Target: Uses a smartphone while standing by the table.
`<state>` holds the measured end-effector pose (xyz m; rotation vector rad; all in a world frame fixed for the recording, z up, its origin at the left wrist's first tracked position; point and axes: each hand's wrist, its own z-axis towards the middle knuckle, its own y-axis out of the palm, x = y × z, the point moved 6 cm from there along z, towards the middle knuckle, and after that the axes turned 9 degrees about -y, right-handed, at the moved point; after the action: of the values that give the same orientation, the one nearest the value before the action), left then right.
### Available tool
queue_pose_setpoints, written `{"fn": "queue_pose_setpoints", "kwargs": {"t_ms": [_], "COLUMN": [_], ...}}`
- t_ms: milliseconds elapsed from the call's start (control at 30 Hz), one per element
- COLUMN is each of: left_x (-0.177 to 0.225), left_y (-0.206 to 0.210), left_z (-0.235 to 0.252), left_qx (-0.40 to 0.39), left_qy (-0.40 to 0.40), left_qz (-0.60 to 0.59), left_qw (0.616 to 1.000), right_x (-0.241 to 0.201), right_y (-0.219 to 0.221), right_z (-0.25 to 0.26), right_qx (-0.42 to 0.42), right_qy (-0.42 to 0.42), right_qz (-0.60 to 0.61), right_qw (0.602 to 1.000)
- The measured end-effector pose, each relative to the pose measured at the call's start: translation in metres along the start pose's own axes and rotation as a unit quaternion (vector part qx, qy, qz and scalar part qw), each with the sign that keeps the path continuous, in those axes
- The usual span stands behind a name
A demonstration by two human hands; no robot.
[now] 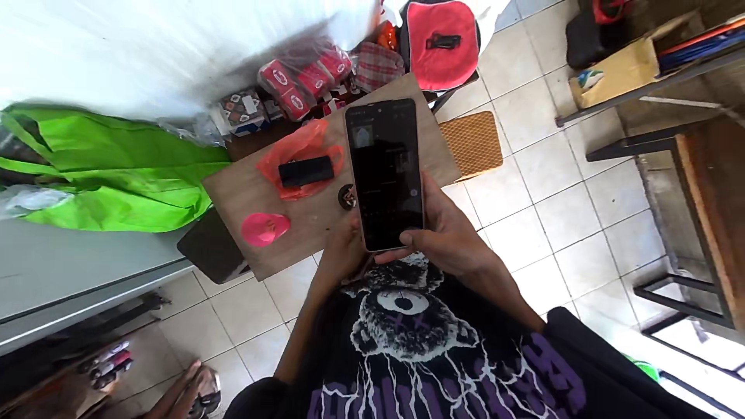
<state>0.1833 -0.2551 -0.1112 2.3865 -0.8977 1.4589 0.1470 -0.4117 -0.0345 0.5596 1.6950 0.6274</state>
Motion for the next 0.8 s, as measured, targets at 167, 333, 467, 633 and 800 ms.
{"fn": "queue_pose_setpoints", "kwargs": {"t_ms": [167, 333, 467, 633, 800], "left_x": [0.053, 0.076, 0.074, 0.070, 0.066], "left_y": [-0.020, -0.017, -0.008, -0.008, -0.007], "left_z": [-0.008, -0.015, -0.017, -0.019, -0.021], "left_qx": [-0.063, -0.135, -0.158, -0.144, -0.143], "left_qy": [0.074, 0.105, 0.107, 0.110, 0.116], "left_qz": [-0.275, -0.330, -0.360, -0.334, -0.328], "left_qw": [0.957, 0.928, 0.913, 0.925, 0.927], "right_x": [0.008, 0.010, 0.006, 0.007, 0.006], "right_y": [-0.002, 0.002, 0.002, 0.000, 0.000], "right_z": [0.002, 0.004, 0.005, 0.004, 0.003], "right_qx": [-0.016, -0.019, -0.031, -0.050, -0.048], "right_qy": [0.003, 0.005, -0.004, -0.012, -0.014], "right_qz": [0.021, 0.023, 0.011, 0.033, 0.038], "right_qw": [1.000, 1.000, 0.999, 0.998, 0.998]}}
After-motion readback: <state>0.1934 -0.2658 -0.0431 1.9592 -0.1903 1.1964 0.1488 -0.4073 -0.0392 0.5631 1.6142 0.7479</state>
